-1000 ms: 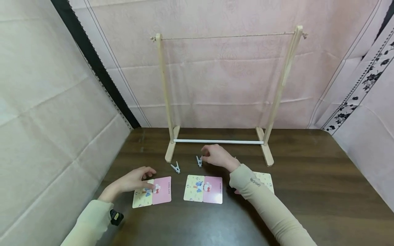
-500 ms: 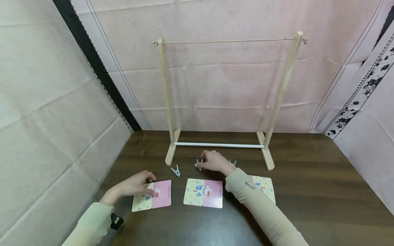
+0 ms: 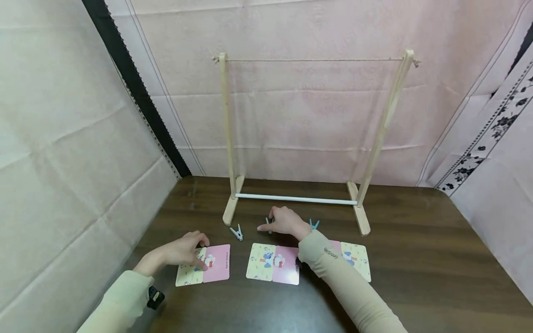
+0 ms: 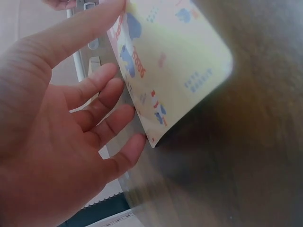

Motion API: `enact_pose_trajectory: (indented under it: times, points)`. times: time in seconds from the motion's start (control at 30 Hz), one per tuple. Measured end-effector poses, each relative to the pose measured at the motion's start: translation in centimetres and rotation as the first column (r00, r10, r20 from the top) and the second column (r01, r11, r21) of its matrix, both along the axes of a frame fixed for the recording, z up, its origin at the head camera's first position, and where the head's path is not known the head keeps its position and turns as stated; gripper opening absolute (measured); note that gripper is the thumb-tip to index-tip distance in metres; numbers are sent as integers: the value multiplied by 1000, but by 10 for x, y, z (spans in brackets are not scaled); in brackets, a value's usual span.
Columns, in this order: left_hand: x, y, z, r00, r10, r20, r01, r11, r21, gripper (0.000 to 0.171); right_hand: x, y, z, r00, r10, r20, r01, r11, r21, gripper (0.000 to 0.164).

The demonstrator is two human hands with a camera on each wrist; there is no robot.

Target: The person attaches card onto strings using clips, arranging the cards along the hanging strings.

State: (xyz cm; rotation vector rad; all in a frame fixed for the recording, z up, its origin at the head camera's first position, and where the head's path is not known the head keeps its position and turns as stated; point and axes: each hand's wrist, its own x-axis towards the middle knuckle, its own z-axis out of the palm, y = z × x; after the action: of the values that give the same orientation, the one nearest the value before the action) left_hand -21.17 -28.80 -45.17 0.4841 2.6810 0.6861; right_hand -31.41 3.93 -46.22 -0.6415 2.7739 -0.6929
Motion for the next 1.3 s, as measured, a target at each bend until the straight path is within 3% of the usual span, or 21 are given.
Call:
enact_pose_trajectory:
  times: [0.7,1.1,1.3]
  points:
    - [0,0,-1,999,22,29,-21,1000,-6,50,-2,-13,-4,1000,10,0,-10,1000,4,50]
    - [-5,5,-2,998,44,49,-44,999,-2,62,-4,-8,-6,1000,18,-25,-18,1000,15,30]
    - [-13,5,2,995,70,77,-68,997,-18,64,-9,-4,-3,1000,-5,-21,5,1000,2,38]
